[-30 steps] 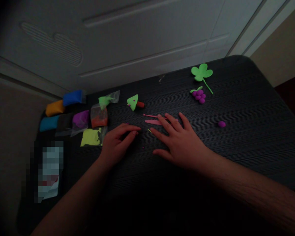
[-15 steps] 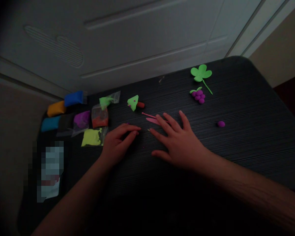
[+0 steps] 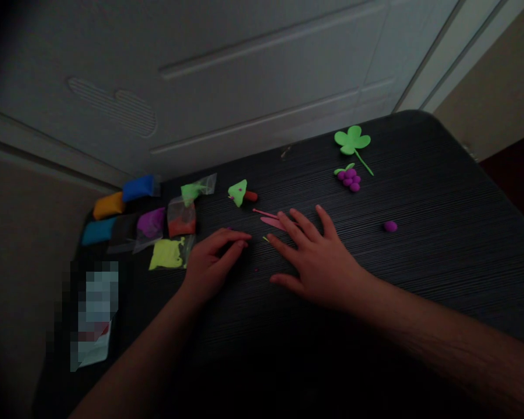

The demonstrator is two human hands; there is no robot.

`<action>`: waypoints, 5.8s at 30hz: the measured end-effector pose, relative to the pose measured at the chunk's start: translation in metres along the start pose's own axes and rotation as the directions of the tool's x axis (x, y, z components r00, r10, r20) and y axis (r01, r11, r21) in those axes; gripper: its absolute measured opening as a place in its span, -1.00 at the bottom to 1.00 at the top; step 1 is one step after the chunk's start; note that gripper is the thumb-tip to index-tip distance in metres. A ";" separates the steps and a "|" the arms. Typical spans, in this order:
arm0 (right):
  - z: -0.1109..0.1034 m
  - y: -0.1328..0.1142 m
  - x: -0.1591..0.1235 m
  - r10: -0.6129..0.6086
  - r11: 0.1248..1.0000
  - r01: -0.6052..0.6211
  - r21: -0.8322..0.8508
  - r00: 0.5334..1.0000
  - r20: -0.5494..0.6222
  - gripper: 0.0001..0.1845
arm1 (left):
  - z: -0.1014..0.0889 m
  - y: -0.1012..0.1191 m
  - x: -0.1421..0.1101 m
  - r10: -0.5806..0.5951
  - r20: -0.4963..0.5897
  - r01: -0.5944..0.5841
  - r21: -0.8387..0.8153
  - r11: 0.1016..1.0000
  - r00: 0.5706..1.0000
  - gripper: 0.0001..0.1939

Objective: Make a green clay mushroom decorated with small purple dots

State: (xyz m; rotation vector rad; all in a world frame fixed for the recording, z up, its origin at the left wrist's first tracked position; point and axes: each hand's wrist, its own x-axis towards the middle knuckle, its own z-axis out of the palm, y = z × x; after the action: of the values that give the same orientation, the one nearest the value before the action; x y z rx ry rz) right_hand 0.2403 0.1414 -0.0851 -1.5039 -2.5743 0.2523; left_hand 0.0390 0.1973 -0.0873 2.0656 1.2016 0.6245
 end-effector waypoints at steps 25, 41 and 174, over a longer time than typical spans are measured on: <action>0.007 -0.005 -0.002 -0.070 0.997 0.070 0.014 0.998 0.003 -0.35 | 0.001 0.000 -0.001 -0.011 -0.010 0.011 -0.014 1.000 1.000 -0.82; -0.013 0.023 0.000 0.190 0.981 -0.179 0.070 0.964 -0.184 -0.74 | 0.005 0.001 0.001 0.055 0.068 -0.062 0.107 0.992 0.996 -0.79; 0.003 0.003 -0.007 -0.011 0.996 0.016 -0.089 0.998 0.060 -0.55 | 0.015 0.006 -0.001 0.147 0.046 -0.154 0.321 0.934 0.988 -0.77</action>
State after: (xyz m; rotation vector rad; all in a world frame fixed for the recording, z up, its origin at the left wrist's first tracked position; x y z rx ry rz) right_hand 0.2451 0.1366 -0.0887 -1.5306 -2.6745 0.1858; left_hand 0.0522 0.1901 -0.0934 2.4518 1.2062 0.4981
